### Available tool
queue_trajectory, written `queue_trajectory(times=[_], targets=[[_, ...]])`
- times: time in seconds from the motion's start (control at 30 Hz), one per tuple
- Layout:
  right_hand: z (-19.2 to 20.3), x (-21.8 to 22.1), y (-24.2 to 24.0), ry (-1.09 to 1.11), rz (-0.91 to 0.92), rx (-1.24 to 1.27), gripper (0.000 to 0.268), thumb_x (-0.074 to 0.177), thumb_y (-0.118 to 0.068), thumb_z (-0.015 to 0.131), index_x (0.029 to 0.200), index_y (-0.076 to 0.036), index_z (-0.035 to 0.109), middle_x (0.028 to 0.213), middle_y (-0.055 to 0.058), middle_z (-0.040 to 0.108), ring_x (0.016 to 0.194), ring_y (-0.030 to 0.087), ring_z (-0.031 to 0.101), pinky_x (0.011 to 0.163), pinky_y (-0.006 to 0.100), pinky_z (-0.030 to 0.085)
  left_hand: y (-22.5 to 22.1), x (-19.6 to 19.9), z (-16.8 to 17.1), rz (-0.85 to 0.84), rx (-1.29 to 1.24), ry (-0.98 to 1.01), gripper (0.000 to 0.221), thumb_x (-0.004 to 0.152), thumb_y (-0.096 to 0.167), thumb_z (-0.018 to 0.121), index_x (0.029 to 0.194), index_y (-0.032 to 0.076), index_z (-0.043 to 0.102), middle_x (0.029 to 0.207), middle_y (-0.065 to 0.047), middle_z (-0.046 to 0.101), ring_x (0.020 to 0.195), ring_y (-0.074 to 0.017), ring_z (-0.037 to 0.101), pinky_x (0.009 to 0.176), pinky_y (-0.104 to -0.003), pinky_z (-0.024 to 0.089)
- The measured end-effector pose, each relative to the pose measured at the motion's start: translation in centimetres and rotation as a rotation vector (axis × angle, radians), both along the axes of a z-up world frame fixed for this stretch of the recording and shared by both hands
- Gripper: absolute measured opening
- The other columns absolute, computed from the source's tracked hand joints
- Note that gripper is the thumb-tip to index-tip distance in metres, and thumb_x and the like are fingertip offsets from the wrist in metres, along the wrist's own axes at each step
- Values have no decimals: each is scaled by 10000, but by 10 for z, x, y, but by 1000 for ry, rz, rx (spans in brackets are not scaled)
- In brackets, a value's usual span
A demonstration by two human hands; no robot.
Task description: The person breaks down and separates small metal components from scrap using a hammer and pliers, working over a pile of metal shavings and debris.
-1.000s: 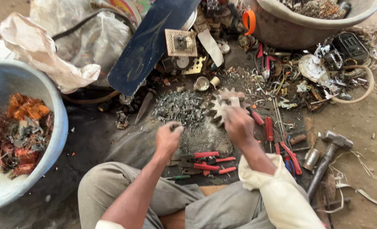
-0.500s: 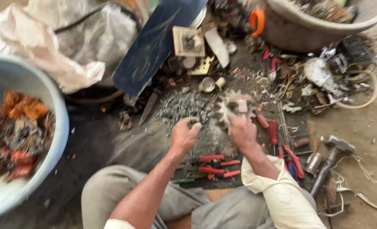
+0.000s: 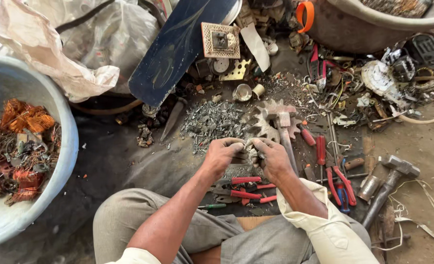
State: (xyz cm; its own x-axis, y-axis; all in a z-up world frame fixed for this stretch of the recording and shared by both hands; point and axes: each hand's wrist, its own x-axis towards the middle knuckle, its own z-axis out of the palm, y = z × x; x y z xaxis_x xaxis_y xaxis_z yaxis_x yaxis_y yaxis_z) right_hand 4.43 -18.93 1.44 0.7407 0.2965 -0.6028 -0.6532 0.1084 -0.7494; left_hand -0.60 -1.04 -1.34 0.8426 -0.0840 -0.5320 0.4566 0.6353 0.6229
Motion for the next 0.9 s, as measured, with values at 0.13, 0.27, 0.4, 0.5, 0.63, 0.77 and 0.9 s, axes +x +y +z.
queue_trajectory(times=[0.13, 0.27, 0.4, 0.5, 0.63, 0.77, 0.9], targets=[[6, 2, 3, 70, -9, 0, 254, 1001, -235, 564, 1053, -9, 668, 836, 90, 705, 661, 199, 662, 522, 368, 531, 0, 4, -10, 11, 33, 51, 204, 972, 91, 625, 1091, -51, 710, 833, -146, 742, 676, -223, 729, 656, -371, 643], [13, 4, 8, 115, -14, 30, 339, 1010, -327, 533, 1045, -22, 676, 863, 95, 724, 693, 222, 665, 547, 397, 546, 0, 5, -14, 13, 47, 60, 195, 972, 94, 623, 1076, -46, 710, 817, -135, 736, 660, -220, 725, 641, -362, 638], [13, 4, 8, 116, -16, -26, 312, 1013, -315, 532, 1056, -35, 662, 903, 82, 718, 720, 209, 676, 544, 399, 547, 0, 4, -14, 15, 64, 69, 186, 975, 91, 632, 1061, -54, 711, 814, -134, 731, 657, -217, 718, 636, -364, 636], [6, 5, 6, 76, 33, -48, 233, 1003, -235, 575, 1072, -34, 670, 920, 80, 713, 751, 186, 679, 555, 384, 539, 0, 5, -11, 11, 87, 92, 181, 959, 102, 649, 1052, -36, 721, 821, -127, 729, 658, -213, 717, 635, -364, 638], [-8, 4, 4, -84, 36, -25, 154, 1009, -97, 612, 1093, 4, 691, 960, 84, 700, 806, 165, 653, 683, 344, 554, 0, 6, -7, 36, 31, 135, 175, 974, 168, 635, 1006, 6, 693, 863, -92, 701, 704, -189, 712, 639, -386, 638], [10, -7, 7, -584, 353, -314, 212, 944, -16, 564, 1102, 4, 704, 1054, 99, 723, 966, 162, 666, 874, 298, 558, 3, 4, -2, 20, -181, 275, 461, 1055, 441, 424, 934, 37, 608, 818, -132, 672, 692, -244, 704, 620, -434, 634], [27, -15, 13, -759, 328, -187, 256, 870, 49, 528, 1068, 35, 691, 1261, 108, 685, 1163, 184, 638, 1011, 318, 533, 4, 2, 3, 56, -342, 168, 477, 1089, 431, 345, 918, 25, 528, 819, -132, 664, 729, -291, 727, 636, -489, 652]])
